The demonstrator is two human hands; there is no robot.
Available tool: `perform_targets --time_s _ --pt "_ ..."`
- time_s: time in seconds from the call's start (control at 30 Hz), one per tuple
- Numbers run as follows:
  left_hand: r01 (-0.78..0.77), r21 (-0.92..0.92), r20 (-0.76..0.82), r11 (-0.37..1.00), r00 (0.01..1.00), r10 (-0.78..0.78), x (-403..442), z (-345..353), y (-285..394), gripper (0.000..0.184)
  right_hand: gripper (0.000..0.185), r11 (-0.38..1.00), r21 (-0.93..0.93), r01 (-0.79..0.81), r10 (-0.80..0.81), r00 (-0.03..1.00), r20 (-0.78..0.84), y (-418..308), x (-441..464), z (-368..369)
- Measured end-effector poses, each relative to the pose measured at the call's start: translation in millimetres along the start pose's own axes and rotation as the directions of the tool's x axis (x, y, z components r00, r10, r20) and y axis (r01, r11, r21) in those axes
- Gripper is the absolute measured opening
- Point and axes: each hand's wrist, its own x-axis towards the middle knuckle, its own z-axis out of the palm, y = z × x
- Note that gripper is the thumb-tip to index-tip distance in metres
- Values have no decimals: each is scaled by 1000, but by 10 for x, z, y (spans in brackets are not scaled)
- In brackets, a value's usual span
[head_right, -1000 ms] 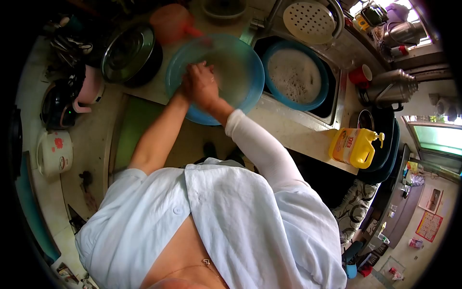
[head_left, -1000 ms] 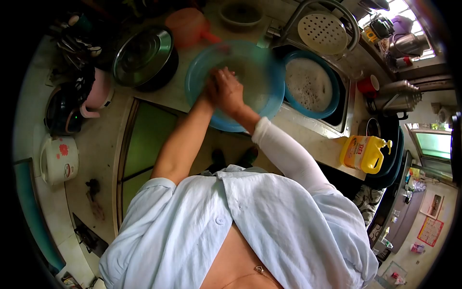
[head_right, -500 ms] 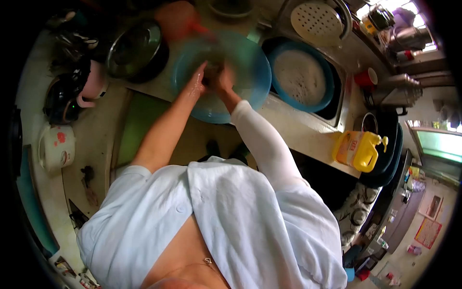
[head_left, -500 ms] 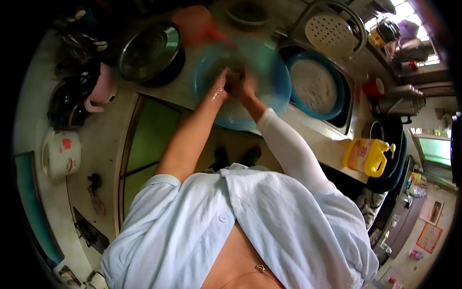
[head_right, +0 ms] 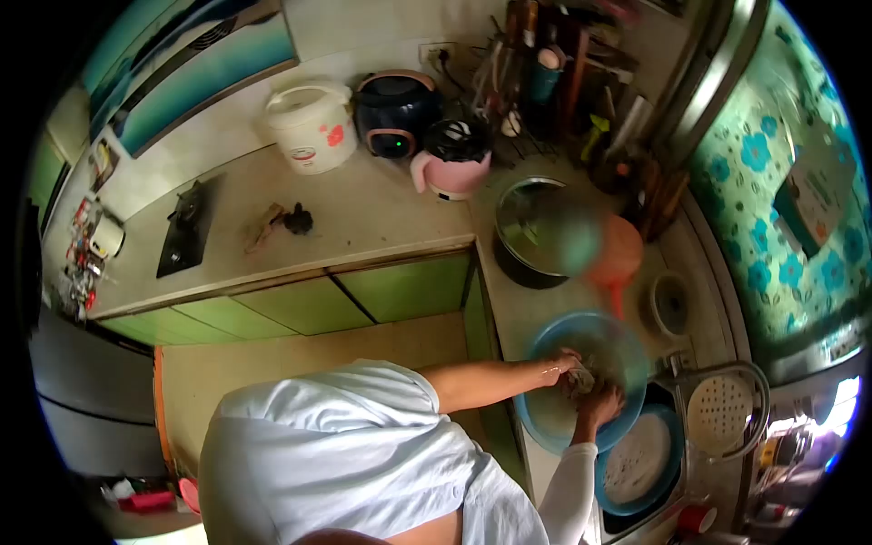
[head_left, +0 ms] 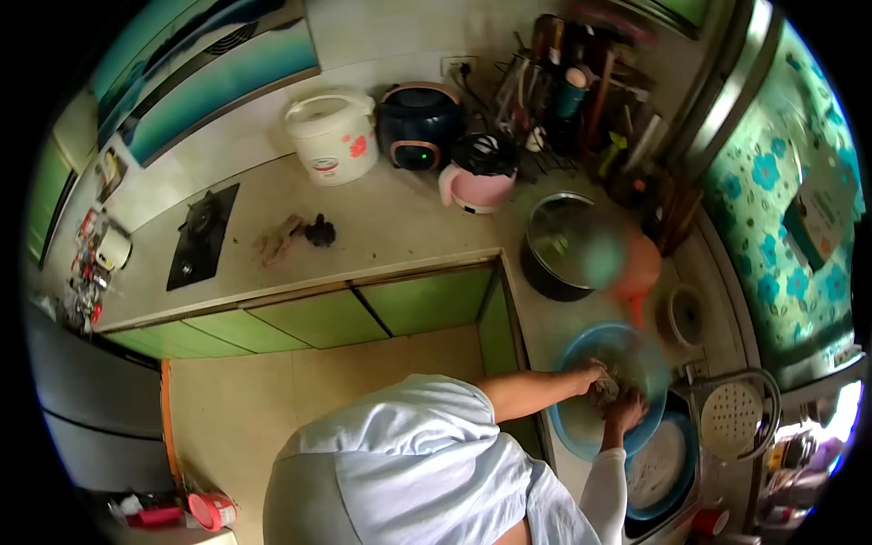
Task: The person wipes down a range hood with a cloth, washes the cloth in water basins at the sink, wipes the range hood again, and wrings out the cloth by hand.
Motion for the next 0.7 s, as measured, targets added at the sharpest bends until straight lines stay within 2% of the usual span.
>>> perform_targets --time_s 0.03,0.07,0.1,0.13,0.17,0.2,0.23,0.27,0.3,0.33,0.37,0.43,0.47,0.5,0.53,0.57,0.63,0.67,0.7 --pt "19 -52 -176 998 984 -28 -134 79 108 18 26 982 113 -149 157 985 -73 96 -14 133" --pt "5 -59 -182 998 983 -15 -138 42 111 18 24 929 226 -292 323 940 -115 100 25 249" --pt "1 -52 -174 999 985 -10 -142 30 109 18 24 934 231 -274 307 944 -122 29 79 348" --pt "-2 -50 -153 999 988 -5 -129 36 102 19 21 731 615 -295 350 936 34 -60 114 483" --pt "-1 -58 -135 998 991 -7 -135 56 108 19 19 386 866 -320 315 927 202 -137 126 598" --pt "3 -61 -111 998 994 -10 -148 44 129 19 18 -32 938 -346 206 916 345 -265 118 578" --pt "5 -66 -92 998 996 -11 -158 60 141 19 18 -29 939 -342 193 920 341 -331 103 521" --pt "5 -71 -73 997 997 -10 -169 45 165 19 17 224 959 -175 135 980 147 -501 84 241" --pt "5 -77 -55 997 998 -10 -191 49 177 20 17 445 895 21 28 999 -37 -698 48 -91" --pt "8 -83 -42 997 999 -11 -210 56 182 20 18 533 844 66 2 997 -80 -923 -24 -495" --pt "12 -93 -30 996 999 -15 -222 71 179 20 18 524 849 73 -10 997 -80 -927 -7 -491" --pt "28 -117 -11 993 1000 -29 -269 113 130 21 17 706 692 152 -5 978 -210 -924 25 -431" --pt "37 -132 -5 991 999 -38 -291 138 112 21 17 699 696 161 -15 977 -211 -800 85 -304" --pt "43 -145 -2 988 999 -44 -312 153 97 22 16 837 496 232 -137 966 -220 -613 198 -126" --pt "49 -157 -2 986 999 -50 -331 168 69 22 15 915 268 303 -254 946 -202 -467 269 -8" --pt "52 -173 -1 984 999 -53 -346 163 64 22 15 909 274 315 -263 941 -211 -388 280 -11" --pt "61 -224 3 973 998 -62 -391 110 70 23 16 937 266 225 -186 969 -165 -211 276 -48" --pt "9 -355 15 935 1000 -4 -282 61 56 18 21 957 77 279 -271 958 -92 -28 333 21" --pt "0 -363 6 932 1000 2 -338 21 100 18 21 954 79 291 -284 955 -89 28 284 87"
